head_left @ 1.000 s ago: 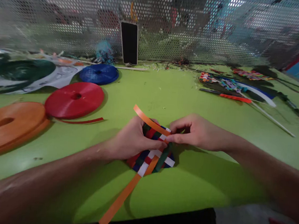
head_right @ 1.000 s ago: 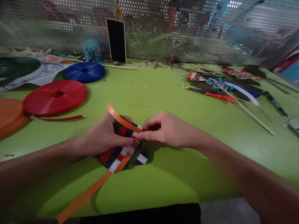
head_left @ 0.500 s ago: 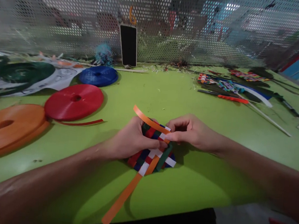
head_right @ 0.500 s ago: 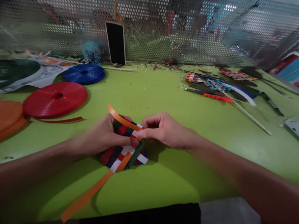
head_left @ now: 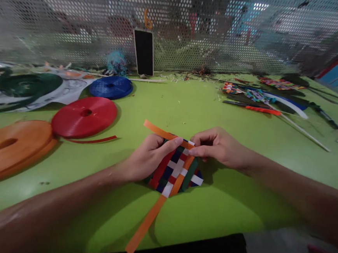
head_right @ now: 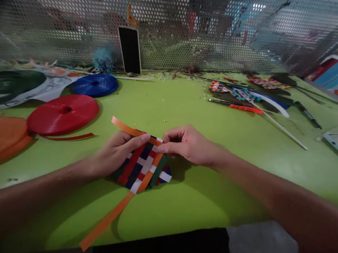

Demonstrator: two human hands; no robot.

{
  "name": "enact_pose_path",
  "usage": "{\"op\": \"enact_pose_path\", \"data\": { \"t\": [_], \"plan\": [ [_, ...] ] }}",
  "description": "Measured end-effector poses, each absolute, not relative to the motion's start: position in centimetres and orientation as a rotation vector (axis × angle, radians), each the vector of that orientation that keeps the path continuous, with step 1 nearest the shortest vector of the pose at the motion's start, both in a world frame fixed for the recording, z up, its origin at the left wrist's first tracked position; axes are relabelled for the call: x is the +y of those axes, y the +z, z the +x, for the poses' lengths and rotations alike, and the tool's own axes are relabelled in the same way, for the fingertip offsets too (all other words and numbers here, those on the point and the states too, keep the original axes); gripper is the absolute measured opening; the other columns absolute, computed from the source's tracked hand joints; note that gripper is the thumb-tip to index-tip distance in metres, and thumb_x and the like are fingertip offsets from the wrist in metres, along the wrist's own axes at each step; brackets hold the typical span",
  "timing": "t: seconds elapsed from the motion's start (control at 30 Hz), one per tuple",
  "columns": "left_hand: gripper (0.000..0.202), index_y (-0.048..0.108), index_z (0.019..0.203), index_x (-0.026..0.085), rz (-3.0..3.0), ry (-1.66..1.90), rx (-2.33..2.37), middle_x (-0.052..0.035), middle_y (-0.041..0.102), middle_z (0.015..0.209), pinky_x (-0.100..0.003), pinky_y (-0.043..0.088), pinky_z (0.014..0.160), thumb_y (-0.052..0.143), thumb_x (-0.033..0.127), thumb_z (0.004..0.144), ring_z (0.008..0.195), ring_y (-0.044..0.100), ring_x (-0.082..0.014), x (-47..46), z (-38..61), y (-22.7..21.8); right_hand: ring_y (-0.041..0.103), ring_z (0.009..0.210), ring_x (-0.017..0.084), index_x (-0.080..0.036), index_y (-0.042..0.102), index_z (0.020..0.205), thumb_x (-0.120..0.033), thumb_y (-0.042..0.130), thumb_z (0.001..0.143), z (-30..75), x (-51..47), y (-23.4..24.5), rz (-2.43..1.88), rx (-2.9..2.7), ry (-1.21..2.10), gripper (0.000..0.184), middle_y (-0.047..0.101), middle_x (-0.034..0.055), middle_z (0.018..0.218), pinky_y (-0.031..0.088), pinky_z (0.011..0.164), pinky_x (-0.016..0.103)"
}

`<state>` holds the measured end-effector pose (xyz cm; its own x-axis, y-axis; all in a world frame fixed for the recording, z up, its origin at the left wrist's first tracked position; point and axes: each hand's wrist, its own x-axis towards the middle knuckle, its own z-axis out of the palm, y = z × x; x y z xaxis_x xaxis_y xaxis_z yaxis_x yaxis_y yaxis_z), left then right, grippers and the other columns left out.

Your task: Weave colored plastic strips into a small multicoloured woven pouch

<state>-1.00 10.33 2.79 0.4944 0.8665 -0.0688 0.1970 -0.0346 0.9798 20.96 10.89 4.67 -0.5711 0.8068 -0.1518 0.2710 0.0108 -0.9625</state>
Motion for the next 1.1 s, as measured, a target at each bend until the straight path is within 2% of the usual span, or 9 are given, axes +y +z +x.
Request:
{"op": "enact_pose_path", "data": {
  "t": [0.1,0.23,0.4,0.63,0.8,0.93,1.1],
  "plan": [
    [0.041,0.064,0.073,0.015,1.580,0.694,0.996,0.0009,0.058,0.062,-0.018,0.040,0.046,0.052,0.048,0.095,0.052,0.045,-0.0087,10.3,-1.0,2.7,0.043,0.053,0.008,-0.016,0.062,0.064,-0.041,0.076,0.082,20.9,10.9,4.5,-1.129,-1.848,1.552,0.033,0.051,-0.0046,0.055,0.028,0.050,0.026],
    [0.045,0.051,0.062,0.017,1.625,0.691,1.071,0.0023,0.047,0.056,-0.018,0.032,0.041,0.050,0.049,0.094,0.049,0.037,-0.0082,10.6,-1.0,2.6,0.042,0.055,0.008,-0.016,0.062,0.068,-0.047,0.075,0.082,21.1,11.2,4.5,-1.159,-1.904,1.497,0.036,0.053,-0.0038,0.058,0.029,0.051,0.025],
    [0.043,0.054,0.066,0.017,1.640,0.681,1.140,0.0010,0.051,0.060,-0.019,0.037,0.045,0.048,0.048,0.094,0.052,0.040,-0.0094,10.9,-0.9,2.5,0.044,0.051,0.007,-0.017,0.064,0.082,-0.053,0.068,0.088,21.6,11.4,5.0,-1.233,-1.937,1.584,0.037,0.053,-0.0042,0.062,0.030,0.046,0.023],
    [0.043,0.048,0.060,0.019,1.675,0.684,1.092,0.0035,0.043,0.055,-0.019,0.033,0.042,0.050,0.044,0.095,0.048,0.034,-0.0085,10.7,-0.7,2.9,0.043,0.047,0.007,-0.017,0.059,0.069,-0.049,0.063,0.091,21.2,11.1,5.1,-1.244,-2.037,1.512,0.040,0.054,-0.0030,0.059,0.027,0.043,0.023],
    [0.043,0.059,0.067,0.017,1.632,0.685,1.108,0.0017,0.053,0.058,-0.019,0.035,0.042,0.053,0.049,0.095,0.049,0.042,-0.0091,10.6,-0.9,2.9,0.034,0.050,0.007,-0.017,0.054,0.059,-0.041,0.066,0.090,20.7,10.8,4.4,-1.135,-2.005,1.324,0.041,0.044,-0.0053,0.054,0.022,0.046,0.025],
    [0.042,0.063,0.069,0.015,1.599,0.721,1.088,0.0009,0.060,0.061,-0.018,0.040,0.045,0.053,0.045,0.096,0.050,0.048,-0.0087,10.5,-1.0,3.0,0.035,0.053,0.008,-0.017,0.057,0.063,-0.041,0.064,0.092,20.8,10.8,4.1,-1.036,-2.016,1.311,0.038,0.045,-0.0046,0.058,0.024,0.048,0.025],
    [0.023,0.075,0.092,0.015,1.556,0.675,0.923,-0.0025,0.078,0.087,-0.019,0.055,0.062,0.074,0.037,0.086,0.071,0.069,-0.0131,10.5,-1.1,3.3,0.034,0.056,0.008,-0.018,0.055,0.064,-0.042,0.061,0.095,21.1,10.8,4.2,-0.988,-2.030,1.253,0.040,0.041,-0.0047,0.060,0.024,0.050,0.027]
  ]
}}
